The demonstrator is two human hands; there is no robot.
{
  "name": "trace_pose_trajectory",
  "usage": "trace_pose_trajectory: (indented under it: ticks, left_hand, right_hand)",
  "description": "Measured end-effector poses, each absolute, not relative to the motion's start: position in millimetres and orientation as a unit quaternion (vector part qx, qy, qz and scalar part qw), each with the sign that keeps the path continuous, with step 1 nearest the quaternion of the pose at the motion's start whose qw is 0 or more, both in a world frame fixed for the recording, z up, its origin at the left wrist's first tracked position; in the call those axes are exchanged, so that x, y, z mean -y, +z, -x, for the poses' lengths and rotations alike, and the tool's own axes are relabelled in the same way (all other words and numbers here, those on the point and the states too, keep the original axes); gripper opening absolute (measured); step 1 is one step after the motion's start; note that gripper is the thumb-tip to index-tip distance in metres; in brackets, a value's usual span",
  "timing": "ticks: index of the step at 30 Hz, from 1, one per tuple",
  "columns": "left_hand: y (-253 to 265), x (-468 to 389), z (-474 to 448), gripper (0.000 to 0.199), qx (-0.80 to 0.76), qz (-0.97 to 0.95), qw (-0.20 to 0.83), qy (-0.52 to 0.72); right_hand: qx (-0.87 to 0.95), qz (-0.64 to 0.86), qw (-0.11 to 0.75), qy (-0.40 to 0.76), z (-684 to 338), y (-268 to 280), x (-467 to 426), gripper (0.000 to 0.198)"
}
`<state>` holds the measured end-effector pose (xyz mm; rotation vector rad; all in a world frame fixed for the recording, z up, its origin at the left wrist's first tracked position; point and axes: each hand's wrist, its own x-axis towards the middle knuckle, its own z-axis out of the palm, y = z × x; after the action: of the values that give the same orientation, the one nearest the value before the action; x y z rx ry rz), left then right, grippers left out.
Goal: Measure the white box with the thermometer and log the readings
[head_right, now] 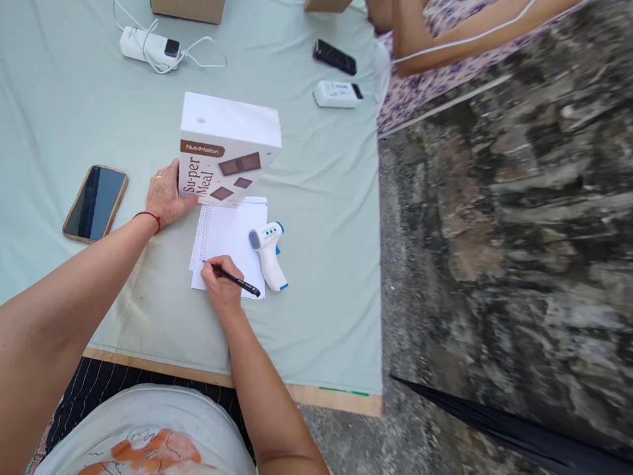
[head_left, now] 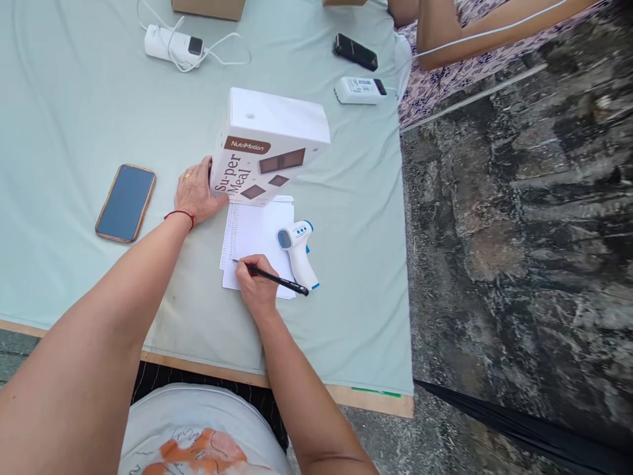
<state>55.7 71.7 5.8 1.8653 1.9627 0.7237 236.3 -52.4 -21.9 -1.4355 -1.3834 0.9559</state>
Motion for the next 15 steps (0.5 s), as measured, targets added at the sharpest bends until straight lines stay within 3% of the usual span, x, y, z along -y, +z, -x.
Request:
trace_pose_trajectory:
  ticks: [15]
  left_hand:
    - [7.9,-70.6,-56.0,0.075,-0.691,-0.654,0.162,0.262]
  right_hand:
    - [0.558,0.591,0.45,0.37,-235.7,-22.3,53.1,0.008]
